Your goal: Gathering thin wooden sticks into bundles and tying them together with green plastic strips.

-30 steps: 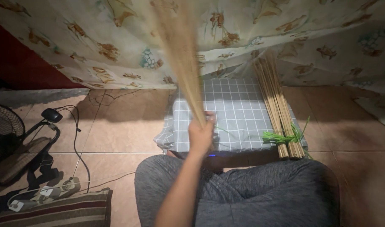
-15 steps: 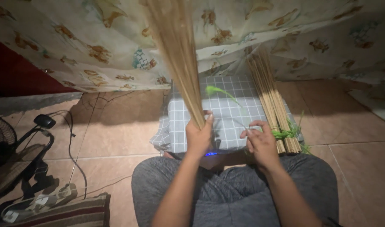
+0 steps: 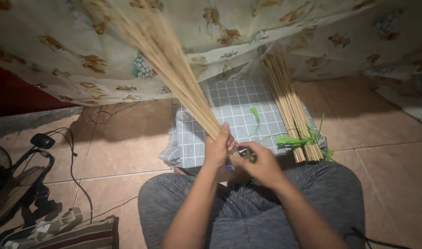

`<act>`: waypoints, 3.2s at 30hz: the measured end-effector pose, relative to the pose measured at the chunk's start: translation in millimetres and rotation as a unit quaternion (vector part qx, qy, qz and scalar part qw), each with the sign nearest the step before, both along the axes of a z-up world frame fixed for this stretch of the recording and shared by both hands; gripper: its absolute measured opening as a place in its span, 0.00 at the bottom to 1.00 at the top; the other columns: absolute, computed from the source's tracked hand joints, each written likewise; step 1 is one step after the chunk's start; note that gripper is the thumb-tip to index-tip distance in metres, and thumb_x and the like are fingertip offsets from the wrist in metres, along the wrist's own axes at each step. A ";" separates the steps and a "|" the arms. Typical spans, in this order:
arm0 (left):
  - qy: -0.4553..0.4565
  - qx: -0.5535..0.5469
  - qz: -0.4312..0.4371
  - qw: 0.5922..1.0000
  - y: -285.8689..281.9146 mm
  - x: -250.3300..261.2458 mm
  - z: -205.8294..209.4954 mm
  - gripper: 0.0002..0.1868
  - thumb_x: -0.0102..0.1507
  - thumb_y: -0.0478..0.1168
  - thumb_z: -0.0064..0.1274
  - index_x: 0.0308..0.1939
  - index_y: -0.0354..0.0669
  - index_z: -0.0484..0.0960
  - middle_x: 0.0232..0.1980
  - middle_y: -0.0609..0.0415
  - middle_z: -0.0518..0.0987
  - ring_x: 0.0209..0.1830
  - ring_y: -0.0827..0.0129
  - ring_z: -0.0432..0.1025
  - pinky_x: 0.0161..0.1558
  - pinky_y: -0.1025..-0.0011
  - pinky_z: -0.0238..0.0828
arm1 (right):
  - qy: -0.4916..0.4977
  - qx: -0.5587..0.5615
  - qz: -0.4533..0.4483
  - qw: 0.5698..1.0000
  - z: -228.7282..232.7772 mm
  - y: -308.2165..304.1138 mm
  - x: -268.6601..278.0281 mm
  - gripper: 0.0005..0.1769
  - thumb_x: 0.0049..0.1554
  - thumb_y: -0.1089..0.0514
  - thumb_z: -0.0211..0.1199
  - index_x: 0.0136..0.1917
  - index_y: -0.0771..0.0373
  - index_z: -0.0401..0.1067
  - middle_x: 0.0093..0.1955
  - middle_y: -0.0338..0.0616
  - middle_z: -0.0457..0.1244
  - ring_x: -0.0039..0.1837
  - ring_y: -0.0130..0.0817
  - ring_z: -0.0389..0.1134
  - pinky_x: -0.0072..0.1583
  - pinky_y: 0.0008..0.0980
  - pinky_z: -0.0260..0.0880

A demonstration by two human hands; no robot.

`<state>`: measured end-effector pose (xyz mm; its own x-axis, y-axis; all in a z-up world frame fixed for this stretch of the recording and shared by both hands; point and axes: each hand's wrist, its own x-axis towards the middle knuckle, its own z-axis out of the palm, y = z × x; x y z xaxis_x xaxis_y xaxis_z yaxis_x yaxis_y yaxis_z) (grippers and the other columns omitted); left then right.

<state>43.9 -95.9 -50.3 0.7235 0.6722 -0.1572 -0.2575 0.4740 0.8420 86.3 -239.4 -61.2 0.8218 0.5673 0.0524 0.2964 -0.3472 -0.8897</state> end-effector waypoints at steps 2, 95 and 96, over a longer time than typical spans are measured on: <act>0.006 -0.020 -0.025 0.999 -8.3 -10.7 26.6 0.21 0.69 0.46 0.52 0.22 0.43 0.70 0.13 0.60 0.62 0.12 0.75 0.64 0.22 0.75 0.69 | 0.095 -0.028 0.030 0.995 15.0 9.8 -7.6 0.35 0.41 0.53 0.81 0.60 0.64 0.76 0.59 0.57 0.71 0.59 0.55 0.73 0.58 0.46 0.75; 0.331 0.556 -0.475 0.597 16.2 -45.2 191.8 0.14 0.58 0.43 0.55 0.42 0.37 0.86 0.38 0.35 0.84 0.47 0.37 0.79 0.47 0.49 0.76 | 0.218 0.403 -0.072 0.886 27.1 -7.3 -11.9 0.17 0.62 0.63 0.56 0.63 0.71 0.68 0.50 0.52 0.71 0.47 0.33 0.71 0.50 0.27 0.74; 0.331 0.556 -0.474 0.597 11.8 -48.9 192.9 0.14 0.58 0.43 0.55 0.42 0.37 0.86 0.38 0.35 0.84 0.47 0.37 0.79 0.47 0.49 0.76 | 0.218 0.403 -0.071 0.886 24.6 -8.1 -11.4 0.17 0.62 0.63 0.56 0.63 0.71 0.68 0.50 0.52 0.71 0.47 0.33 0.71 0.50 0.27 0.74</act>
<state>-5.1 -84.1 142.7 0.8885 -0.0344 -0.4576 0.2470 -0.8047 0.5399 74.9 -247.6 -36.6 0.9235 0.3797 0.0540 -0.1324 0.4477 -0.8843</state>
